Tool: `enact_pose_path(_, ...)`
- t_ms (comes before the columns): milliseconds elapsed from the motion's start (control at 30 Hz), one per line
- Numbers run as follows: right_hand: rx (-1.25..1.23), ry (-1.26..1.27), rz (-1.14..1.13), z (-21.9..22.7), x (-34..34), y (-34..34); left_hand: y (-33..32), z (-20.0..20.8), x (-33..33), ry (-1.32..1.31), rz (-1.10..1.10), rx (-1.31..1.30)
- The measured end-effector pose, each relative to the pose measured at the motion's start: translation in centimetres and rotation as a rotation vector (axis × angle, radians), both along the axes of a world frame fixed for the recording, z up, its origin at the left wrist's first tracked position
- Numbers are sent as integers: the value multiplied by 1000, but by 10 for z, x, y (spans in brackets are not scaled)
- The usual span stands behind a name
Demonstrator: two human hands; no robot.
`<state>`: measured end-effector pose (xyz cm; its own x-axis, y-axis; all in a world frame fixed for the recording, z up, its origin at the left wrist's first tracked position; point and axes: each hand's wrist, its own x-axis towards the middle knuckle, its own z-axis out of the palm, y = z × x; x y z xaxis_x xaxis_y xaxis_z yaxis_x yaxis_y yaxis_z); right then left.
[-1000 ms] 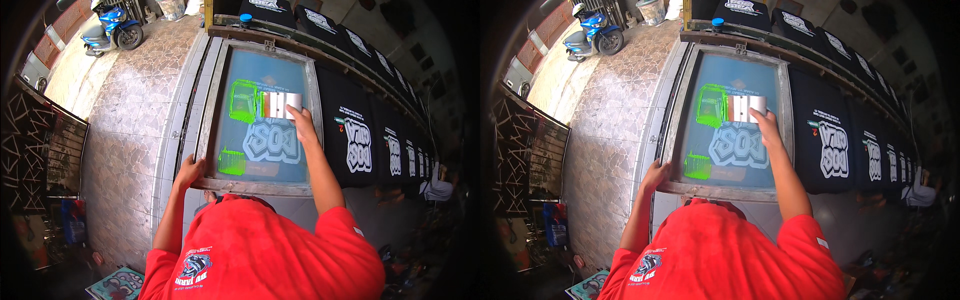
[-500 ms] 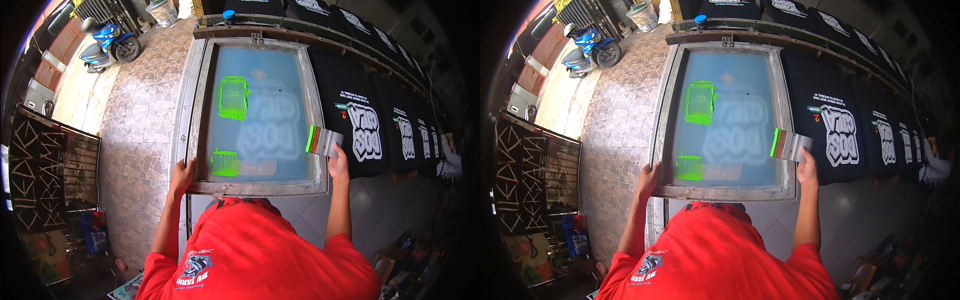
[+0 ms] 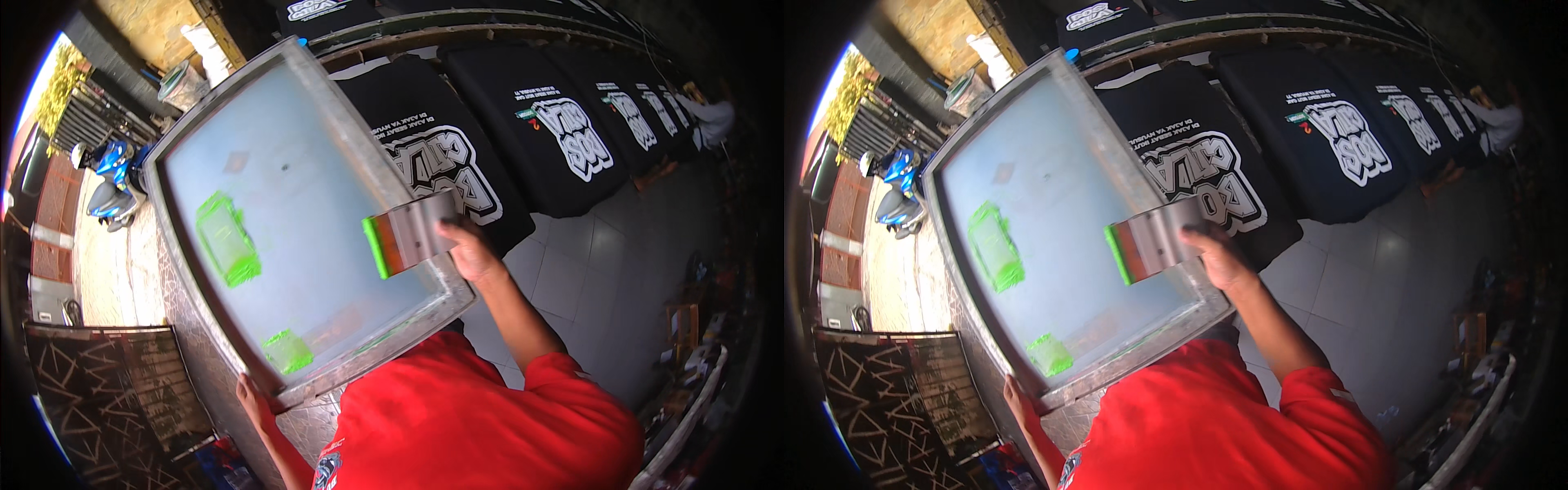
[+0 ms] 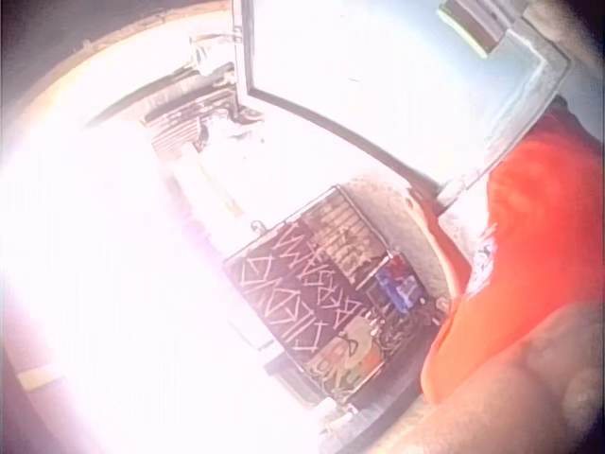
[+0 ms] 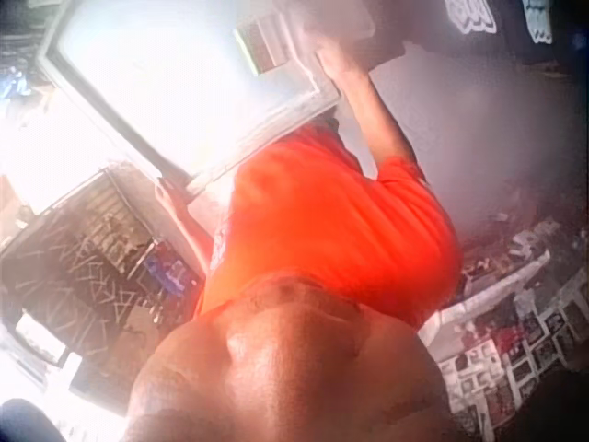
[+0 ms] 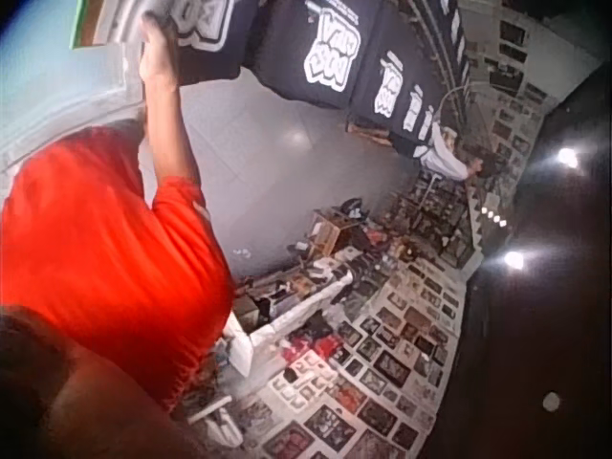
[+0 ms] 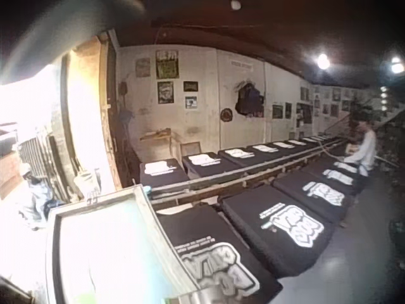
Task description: The person applies green ink to a screen using a squeegee and then slides the screen along a track over several black t-shirts.
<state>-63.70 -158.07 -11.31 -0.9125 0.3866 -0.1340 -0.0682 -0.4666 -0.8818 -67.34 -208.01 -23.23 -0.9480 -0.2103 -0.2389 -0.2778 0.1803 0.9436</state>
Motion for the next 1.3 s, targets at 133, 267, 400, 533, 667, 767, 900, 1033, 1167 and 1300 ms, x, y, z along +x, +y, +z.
enact_pose_path(133,22,-14,237,-40,-68,-117,-116,10,8,-70,265,-116)
enact_pose_path(267,-25,19,417,-47,-131,-219,-220,-4,19,-102,376,-245)
enact_pose_path(400,-37,39,537,-51,-192,-284,-241,-12,-2,-114,484,-336)
enact_pose_path(533,-4,54,635,-46,-247,-315,-235,-25,-60,-136,496,-382)
enact_pose_path(667,-114,75,514,-54,-310,-322,-228,-35,-139,-132,433,-397)
enact_pose_path(767,-121,119,443,-55,-367,-314,-217,-39,-219,-108,360,-413)
enact_pose_path(900,-141,161,393,-62,-453,-289,-205,-35,-335,-51,244,-476)
enact_pose_path(1033,-199,222,289,-36,-529,-256,-183,-14,-469,28,105,-529)
enact_pose_path(1167,-132,253,154,-20,-591,-226,-147,2,-600,127,-38,-556)
enact_pose_path(1300,-93,255,-20,-33,-642,-198,-114,8,-724,218,-187,-586)
